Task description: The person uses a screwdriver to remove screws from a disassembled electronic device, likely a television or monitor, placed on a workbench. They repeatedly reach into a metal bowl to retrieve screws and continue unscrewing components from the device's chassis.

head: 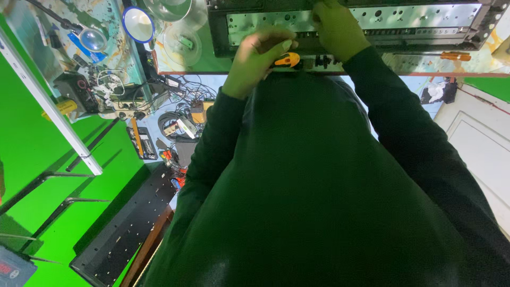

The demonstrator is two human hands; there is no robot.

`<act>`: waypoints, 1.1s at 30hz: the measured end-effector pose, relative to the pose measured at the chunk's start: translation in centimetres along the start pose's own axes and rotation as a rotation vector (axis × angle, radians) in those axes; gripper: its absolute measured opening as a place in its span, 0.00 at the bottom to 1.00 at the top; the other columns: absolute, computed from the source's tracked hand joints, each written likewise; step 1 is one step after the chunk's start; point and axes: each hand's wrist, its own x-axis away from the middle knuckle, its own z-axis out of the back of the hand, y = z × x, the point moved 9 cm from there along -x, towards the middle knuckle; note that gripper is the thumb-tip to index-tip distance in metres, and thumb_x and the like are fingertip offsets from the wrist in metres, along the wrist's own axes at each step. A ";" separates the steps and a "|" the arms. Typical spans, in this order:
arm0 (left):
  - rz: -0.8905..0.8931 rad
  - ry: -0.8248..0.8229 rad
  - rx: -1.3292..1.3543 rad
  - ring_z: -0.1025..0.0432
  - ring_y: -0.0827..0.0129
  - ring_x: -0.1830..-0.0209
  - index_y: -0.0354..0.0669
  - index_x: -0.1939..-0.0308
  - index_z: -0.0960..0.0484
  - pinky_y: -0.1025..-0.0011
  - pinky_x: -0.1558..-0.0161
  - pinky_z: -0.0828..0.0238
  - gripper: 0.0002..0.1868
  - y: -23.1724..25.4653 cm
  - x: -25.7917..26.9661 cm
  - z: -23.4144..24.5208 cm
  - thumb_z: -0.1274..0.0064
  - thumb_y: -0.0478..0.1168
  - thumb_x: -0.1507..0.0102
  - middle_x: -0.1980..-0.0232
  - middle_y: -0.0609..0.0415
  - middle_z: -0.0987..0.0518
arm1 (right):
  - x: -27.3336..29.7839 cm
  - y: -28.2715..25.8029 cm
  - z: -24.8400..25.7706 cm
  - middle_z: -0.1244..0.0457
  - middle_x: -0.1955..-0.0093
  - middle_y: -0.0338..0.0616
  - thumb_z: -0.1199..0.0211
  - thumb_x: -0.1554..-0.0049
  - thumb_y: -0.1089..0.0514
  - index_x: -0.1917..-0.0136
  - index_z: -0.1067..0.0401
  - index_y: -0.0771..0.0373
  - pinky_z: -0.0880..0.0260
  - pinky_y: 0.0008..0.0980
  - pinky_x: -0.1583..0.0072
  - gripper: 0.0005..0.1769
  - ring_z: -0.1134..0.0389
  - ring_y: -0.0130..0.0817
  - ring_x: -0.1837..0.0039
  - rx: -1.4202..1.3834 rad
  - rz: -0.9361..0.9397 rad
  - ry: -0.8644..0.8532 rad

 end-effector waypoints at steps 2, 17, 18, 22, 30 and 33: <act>-0.106 -0.040 0.040 0.20 0.72 0.44 0.36 0.40 0.20 0.74 0.45 0.21 0.12 0.6 0.1 -0.4 0.45 0.38 0.26 0.42 0.48 0.16 | -0.3 0.2 0.1 0.32 0.49 0.53 0.40 0.30 0.59 0.45 0.25 0.66 0.27 0.41 0.49 0.08 0.28 0.48 0.51 0.019 0.026 0.032; 0.062 0.077 -0.008 0.32 0.84 0.75 0.41 0.42 0.18 0.81 0.77 0.41 0.12 -0.3 0.9 0.1 0.44 0.40 0.28 0.48 0.53 0.12 | 1.7 -3.1 1.8 0.33 0.40 0.48 0.41 0.33 0.65 0.42 0.26 0.66 0.26 0.36 0.39 0.07 0.30 0.42 0.39 0.138 0.181 0.152; 0.055 0.082 -0.009 0.33 0.85 0.76 0.41 0.42 0.18 0.82 0.77 0.42 0.13 0.0 1.0 0.2 0.45 0.41 0.28 0.48 0.54 0.13 | 1.6 -2.9 1.7 0.33 0.41 0.49 0.40 0.32 0.64 0.42 0.26 0.67 0.27 0.37 0.40 0.06 0.30 0.43 0.40 0.113 0.163 0.145; 0.035 0.098 -0.014 0.31 0.84 0.73 0.39 0.42 0.18 0.81 0.78 0.42 0.13 0.7 1.3 0.3 0.44 0.41 0.29 0.47 0.53 0.13 | 1.3 -0.8 1.0 0.32 0.41 0.52 0.37 0.29 0.64 0.44 0.25 0.68 0.27 0.39 0.41 0.04 0.30 0.44 0.45 -0.092 0.045 0.099; -0.014 0.092 -0.087 0.34 0.84 0.78 0.43 0.42 0.18 0.81 0.78 0.40 0.12 1.4 2.0 0.2 0.46 0.41 0.28 0.48 0.54 0.12 | 1.9 -0.1 1.1 0.34 0.43 0.54 0.31 0.33 0.63 0.42 0.27 0.69 0.26 0.42 0.43 0.09 0.29 0.48 0.43 -0.163 -0.004 0.185; -0.023 0.084 -0.073 0.35 0.85 0.79 0.43 0.42 0.18 0.81 0.78 0.41 0.12 1.4 2.2 0.4 0.46 0.42 0.28 0.48 0.54 0.13 | 2.0 -0.7 1.2 0.34 0.41 0.55 0.33 0.33 0.64 0.41 0.28 0.69 0.26 0.43 0.43 0.10 0.30 0.49 0.42 -0.158 0.018 0.188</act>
